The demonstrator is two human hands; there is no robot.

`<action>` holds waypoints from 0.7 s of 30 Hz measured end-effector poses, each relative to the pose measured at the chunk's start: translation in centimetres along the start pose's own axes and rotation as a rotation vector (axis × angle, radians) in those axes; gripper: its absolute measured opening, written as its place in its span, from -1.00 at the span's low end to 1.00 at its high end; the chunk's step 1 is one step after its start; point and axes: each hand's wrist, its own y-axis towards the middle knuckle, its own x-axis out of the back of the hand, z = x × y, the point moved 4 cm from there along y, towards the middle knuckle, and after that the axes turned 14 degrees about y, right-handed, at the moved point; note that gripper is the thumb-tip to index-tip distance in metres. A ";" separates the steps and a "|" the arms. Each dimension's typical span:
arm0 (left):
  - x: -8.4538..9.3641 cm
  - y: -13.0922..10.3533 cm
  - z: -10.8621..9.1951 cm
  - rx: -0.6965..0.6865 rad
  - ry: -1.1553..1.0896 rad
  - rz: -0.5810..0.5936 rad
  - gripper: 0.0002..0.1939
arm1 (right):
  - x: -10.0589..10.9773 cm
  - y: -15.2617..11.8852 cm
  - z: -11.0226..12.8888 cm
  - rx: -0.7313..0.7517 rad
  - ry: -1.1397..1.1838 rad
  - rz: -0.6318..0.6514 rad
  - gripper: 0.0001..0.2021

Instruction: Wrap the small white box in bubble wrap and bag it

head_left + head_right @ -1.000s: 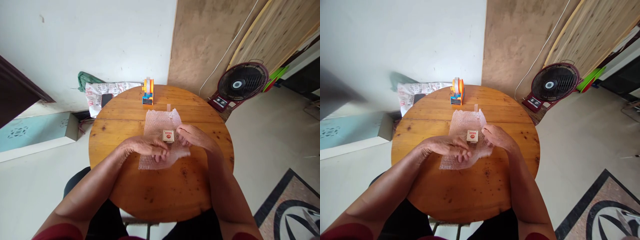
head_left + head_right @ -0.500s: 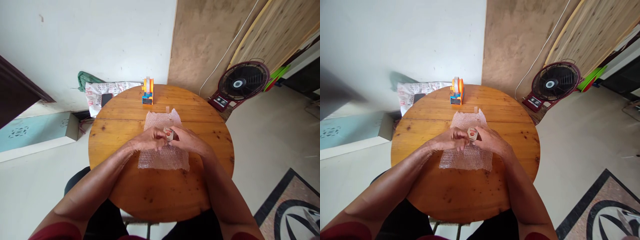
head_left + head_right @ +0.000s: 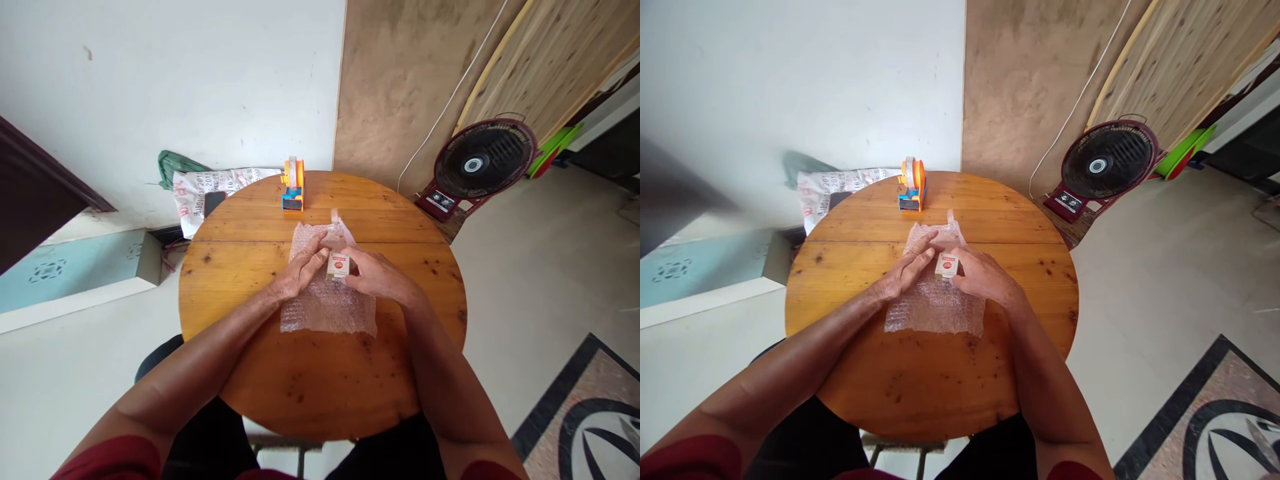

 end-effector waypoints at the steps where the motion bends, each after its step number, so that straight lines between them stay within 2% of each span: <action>1: -0.2 -0.1 -0.1 -0.006 0.053 0.025 -0.41 | 0.3 0.0 -0.2 -0.021 0.003 -0.014 -0.78; 7: -1.2 -0.1 -0.4 -0.221 0.474 0.094 -0.28 | 2.0 -0.1 -2.2 -0.140 -0.063 -0.105 -0.73; 10: -1.4 0.1 0.0 -0.253 0.655 0.160 -0.19 | 2.3 -0.1 -3.3 -0.162 -0.136 -0.130 -0.68; 17: -0.5 0.3 0.2 -0.234 0.737 0.218 -0.21 | 2.1 -0.3 -3.1 -0.145 -0.173 -0.107 -0.53; 21: -0.2 0.3 0.1 -0.232 0.748 0.224 -0.20 | 1.9 -0.2 -2.8 -0.137 -0.173 -0.140 -0.61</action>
